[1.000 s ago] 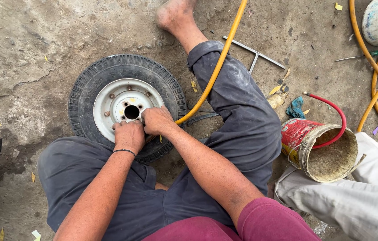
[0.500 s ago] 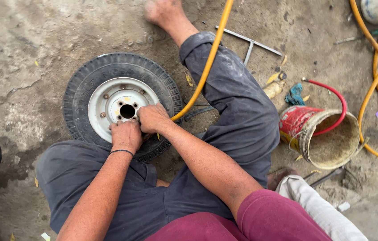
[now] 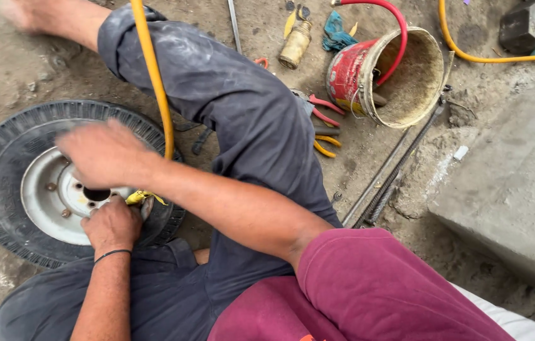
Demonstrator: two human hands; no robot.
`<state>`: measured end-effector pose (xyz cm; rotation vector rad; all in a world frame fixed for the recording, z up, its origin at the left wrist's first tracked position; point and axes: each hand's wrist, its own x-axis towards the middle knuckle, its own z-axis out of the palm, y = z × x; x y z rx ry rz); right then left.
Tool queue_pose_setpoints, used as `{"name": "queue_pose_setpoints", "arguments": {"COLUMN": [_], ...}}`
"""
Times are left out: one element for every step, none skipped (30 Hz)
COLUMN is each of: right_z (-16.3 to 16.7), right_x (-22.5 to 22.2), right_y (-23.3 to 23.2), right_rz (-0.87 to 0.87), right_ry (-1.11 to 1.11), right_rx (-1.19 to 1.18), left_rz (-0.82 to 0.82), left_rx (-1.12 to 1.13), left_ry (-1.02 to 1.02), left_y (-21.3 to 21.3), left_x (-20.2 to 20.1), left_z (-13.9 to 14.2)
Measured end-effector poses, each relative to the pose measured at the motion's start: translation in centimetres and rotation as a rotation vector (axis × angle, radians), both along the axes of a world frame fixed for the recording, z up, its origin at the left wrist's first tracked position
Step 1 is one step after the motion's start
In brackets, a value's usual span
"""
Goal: The person removes the valve core from a tire using a wrench, then uses an air hose to inflate the tire. The person sits on the ground with the tire between their legs and manipulates the valve stem with both hands.
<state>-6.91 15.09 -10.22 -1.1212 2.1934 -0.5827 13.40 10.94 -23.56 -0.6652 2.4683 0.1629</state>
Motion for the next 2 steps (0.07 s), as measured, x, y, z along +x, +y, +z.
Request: {"name": "queue_pose_setpoints", "arguments": {"right_z": [1.6, 3.0], "right_x": [-1.6, -3.5], "right_y": [0.5, 2.1], "right_rz": [-0.039, -0.108], "right_ry": [0.027, 0.032], "right_rx": [-0.062, -0.234], "left_rz": [0.009, 0.029], "left_rx": [0.01, 0.017], "left_ry": [-0.015, -0.035], "left_y": [0.0, -0.2], "left_x": [0.0, 0.3], "left_z": [0.1, 0.2]}}
